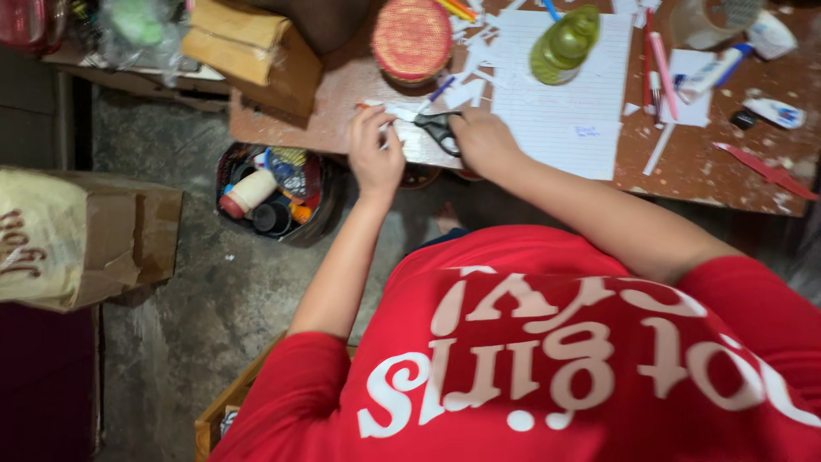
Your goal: The person organizes items on a cluttered table, writes on a piece of paper with a blue marker, and applies glue to a small paper strip. They then use scissors to cut the paper and attach the strip to a small, round, red decorative box.
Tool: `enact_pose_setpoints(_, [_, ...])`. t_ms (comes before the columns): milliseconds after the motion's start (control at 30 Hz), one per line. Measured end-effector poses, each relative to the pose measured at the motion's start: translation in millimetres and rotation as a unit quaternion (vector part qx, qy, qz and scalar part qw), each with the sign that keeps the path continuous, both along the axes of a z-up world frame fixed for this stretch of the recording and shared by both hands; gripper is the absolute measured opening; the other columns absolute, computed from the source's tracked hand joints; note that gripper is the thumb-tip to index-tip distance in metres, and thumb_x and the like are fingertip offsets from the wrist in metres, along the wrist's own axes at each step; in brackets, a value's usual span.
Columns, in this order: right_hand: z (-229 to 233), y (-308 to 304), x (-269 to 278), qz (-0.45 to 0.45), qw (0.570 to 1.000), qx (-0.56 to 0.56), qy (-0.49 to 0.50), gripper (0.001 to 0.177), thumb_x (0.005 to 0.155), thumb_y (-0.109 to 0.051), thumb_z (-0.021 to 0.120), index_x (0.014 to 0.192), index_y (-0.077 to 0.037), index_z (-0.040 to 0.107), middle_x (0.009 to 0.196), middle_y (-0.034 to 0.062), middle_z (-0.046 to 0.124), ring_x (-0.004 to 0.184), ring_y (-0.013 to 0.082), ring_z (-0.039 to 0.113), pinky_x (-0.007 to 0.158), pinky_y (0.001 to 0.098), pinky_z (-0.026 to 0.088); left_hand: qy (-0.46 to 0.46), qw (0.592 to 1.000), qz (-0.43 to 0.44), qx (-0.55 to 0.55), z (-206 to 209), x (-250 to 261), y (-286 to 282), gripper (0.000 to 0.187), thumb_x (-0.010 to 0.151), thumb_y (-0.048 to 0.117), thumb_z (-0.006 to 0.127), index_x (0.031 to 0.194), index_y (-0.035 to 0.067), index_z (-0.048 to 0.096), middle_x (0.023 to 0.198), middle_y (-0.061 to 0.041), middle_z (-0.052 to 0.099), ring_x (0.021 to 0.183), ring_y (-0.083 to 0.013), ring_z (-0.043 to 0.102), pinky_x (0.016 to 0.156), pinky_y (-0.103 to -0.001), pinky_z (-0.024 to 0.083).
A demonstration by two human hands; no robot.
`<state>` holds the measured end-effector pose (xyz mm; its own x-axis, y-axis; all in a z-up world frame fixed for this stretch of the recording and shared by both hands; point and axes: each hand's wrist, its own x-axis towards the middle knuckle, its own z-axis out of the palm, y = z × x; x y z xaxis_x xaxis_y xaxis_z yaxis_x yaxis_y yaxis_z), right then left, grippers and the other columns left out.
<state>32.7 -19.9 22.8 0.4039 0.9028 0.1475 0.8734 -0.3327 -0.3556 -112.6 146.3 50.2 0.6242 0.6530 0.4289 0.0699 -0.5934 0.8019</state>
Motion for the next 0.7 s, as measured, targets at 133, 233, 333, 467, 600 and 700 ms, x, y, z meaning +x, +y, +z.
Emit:
enact_pose_setpoints(133, [-6.3,11.0,4.2,-0.011,0.998,-0.066,0.003,0.016,0.087,-0.007,0.064,0.101,0.002,0.062,0.090,0.0226,0.067,0.083,0.0410,0.069,0.069,0.0496,0.056,-0.022,0.999,-0.010,0.033,12.1,-0.4,-24.9,0.018,0.091,-0.003,0.064,0.105,0.006,0.066,0.118,-0.014,0.066,0.111,-0.0345,0.062,0.083,-0.036,0.059])
enact_pose_setpoints(233, [10.2,16.7,9.9,-0.017,0.998,-0.056,0.017,0.019,0.086,-0.010,0.065,0.100,0.001,0.062,0.087,0.0222,0.069,0.075,0.0423,0.070,0.061,0.0503,0.055,-0.022,0.993,-0.054,0.105,19.1,6.2,-47.0,0.023,0.086,-0.004,0.066,0.105,0.007,0.066,0.117,-0.011,0.067,0.111,-0.0337,0.063,0.098,-0.045,0.052])
enact_pose_setpoints(333, [38.7,9.6,14.6,0.006,0.996,-0.064,0.057,0.029,0.079,-0.017,0.069,0.102,0.000,0.061,0.078,0.0200,0.069,0.072,0.0419,0.070,0.057,0.0509,0.054,-0.049,0.988,-0.113,0.093,31.4,15.6,-75.0,0.022,0.087,-0.004,0.068,0.106,0.007,0.065,0.118,-0.013,0.066,0.110,-0.0347,0.062,0.097,-0.043,0.051])
enact_pose_setpoints(467, [67.1,-17.3,28.6,0.014,0.999,-0.016,0.027,0.031,0.082,-0.018,0.070,0.106,-0.001,0.060,0.075,0.0183,0.069,0.073,0.0407,0.070,0.060,0.0513,0.053,-0.081,0.970,-0.174,0.151,44.1,36.1,-98.5,0.028,0.080,-0.004,0.068,0.105,0.006,0.063,0.113,-0.012,0.064,0.106,-0.0345,0.061,0.096,-0.046,0.049])
enact_pose_setpoints(600, [87.3,-73.5,53.1,-0.045,0.997,-0.062,-0.017,0.021,0.088,-0.015,0.068,0.105,-0.004,0.063,0.079,0.0194,0.070,0.076,0.0409,0.070,0.063,0.0528,0.054,-0.086,0.936,-0.278,0.197,52.3,49.6,-126.4,0.031,0.074,-0.003,0.069,0.101,0.008,0.063,0.107,-0.011,0.062,0.100,-0.0327,0.061,0.089,-0.045,0.049])
enact_pose_setpoints(700, [101.8,-152.2,70.5,-0.091,0.991,-0.100,-0.008,0.025,0.077,-0.018,0.073,0.097,-0.006,0.066,0.081,0.0230,0.070,0.079,0.0438,0.070,0.067,0.0562,0.054,-0.095,0.929,-0.298,0.195,53.4,60.3,-156.4,0.031,0.074,-0.003,0.069,0.102,0.008,0.062,0.107,-0.010,0.061,0.101,-0.0331,0.060,0.089,-0.045,0.049])
